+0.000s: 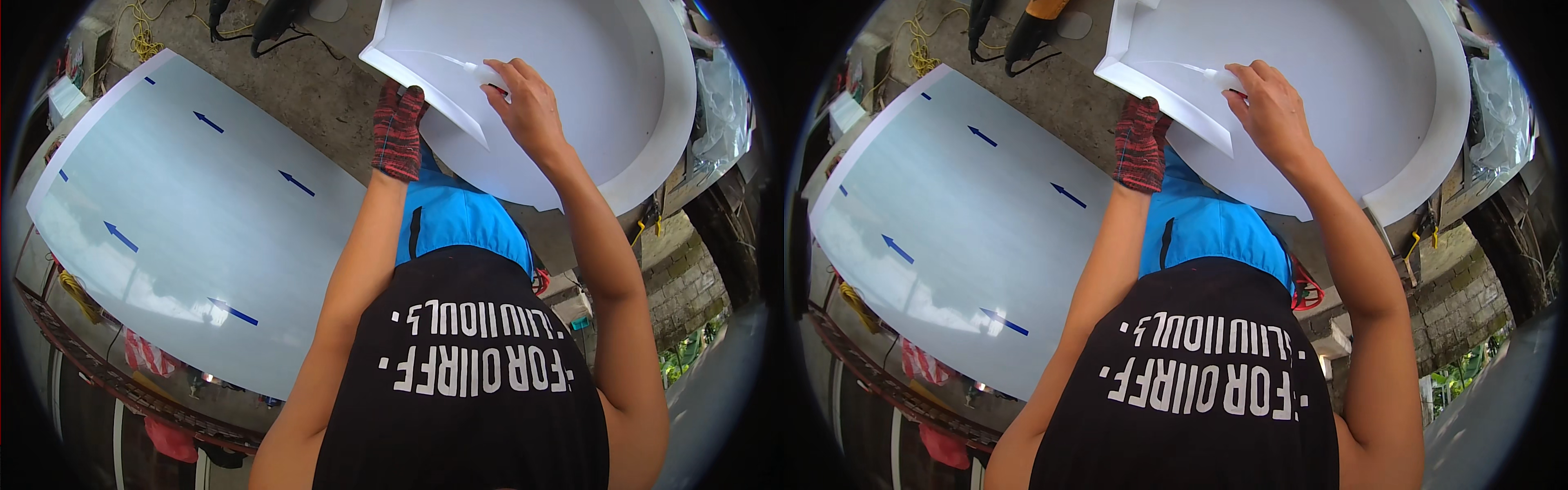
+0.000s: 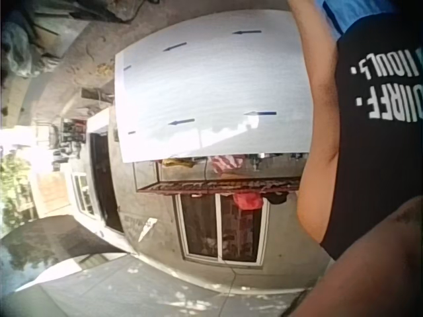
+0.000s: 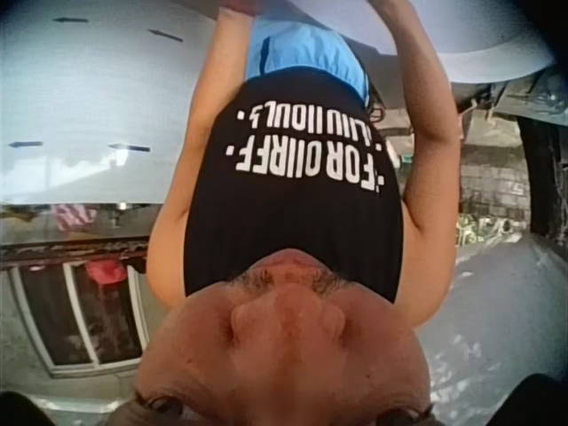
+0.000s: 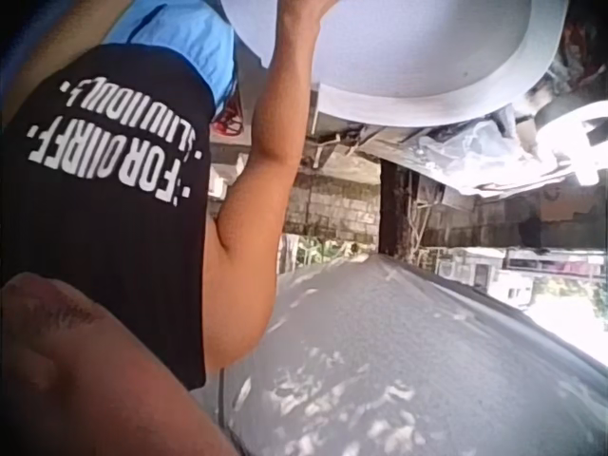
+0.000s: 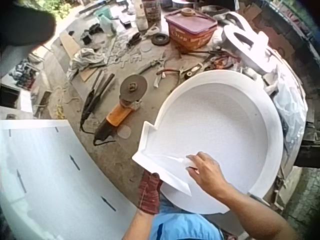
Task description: Assembling and shaping a circular plastic sign component using a heating tool.
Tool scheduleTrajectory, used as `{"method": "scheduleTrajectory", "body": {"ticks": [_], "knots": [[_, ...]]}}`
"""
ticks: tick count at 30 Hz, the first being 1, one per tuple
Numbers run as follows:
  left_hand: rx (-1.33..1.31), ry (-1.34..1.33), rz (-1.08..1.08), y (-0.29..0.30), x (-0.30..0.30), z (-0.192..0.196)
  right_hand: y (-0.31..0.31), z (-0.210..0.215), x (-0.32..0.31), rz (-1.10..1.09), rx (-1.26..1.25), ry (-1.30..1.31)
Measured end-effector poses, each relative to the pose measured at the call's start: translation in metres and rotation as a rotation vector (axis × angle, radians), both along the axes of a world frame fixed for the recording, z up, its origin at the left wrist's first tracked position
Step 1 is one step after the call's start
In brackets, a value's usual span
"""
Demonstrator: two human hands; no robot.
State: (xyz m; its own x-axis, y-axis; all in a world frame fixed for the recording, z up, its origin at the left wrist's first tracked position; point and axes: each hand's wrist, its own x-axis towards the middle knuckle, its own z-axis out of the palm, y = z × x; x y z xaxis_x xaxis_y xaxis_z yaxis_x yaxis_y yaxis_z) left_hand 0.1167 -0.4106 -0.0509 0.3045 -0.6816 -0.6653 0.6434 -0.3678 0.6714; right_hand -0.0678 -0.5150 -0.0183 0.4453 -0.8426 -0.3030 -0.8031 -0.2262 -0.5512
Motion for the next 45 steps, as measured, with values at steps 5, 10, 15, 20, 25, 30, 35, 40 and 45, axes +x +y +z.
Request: {"method": "scheduleTrajectory", "body": {"ticks": [5, 10, 15, 20, 25, 30, 35, 40, 45], "knots": [[0.026, -0.014, -0.012, 0.001, 0.002, 0.001, -0.001, 0.001, 0.003, 0.027, -0.032, -0.004], [0.017, -0.014, -0.010, 0.002, 0.002, -0.001, -0.002, 0.003, 0.003, 0.041, -0.024, -0.008], [0.000, -0.011, -0.003, 0.002, 0.002, -0.003, -0.002, 0.003, 0.002, 0.049, -0.033, -0.021], [-0.009, -0.006, 0.001, 0.003, 0.002, -0.006, -0.002, 0.003, 0.002, 0.050, -0.025, -0.017], [-0.021, -0.012, 0.009, 0.000, 0.000, -0.001, -0.002, 0.003, 0.000, 0.049, -0.030, -0.014], [-0.018, -0.019, 0.001, 0.001, 0.000, -0.001, -0.002, 0.004, 0.000, 0.053, -0.024, -0.025], [-0.015, -0.026, -0.003, 0.002, 0.000, -0.002, -0.003, 0.006, 0.001, 0.055, -0.019, -0.017], [-0.023, -0.016, 0.008, 0.003, 0.001, -0.004, -0.003, 0.005, 0.001, 0.058, -0.012, -0.016], [-0.027, -0.016, 0.009, 0.003, 0.002, -0.005, -0.005, 0.006, 0.003, 0.042, 0.019, 0.007]]}}
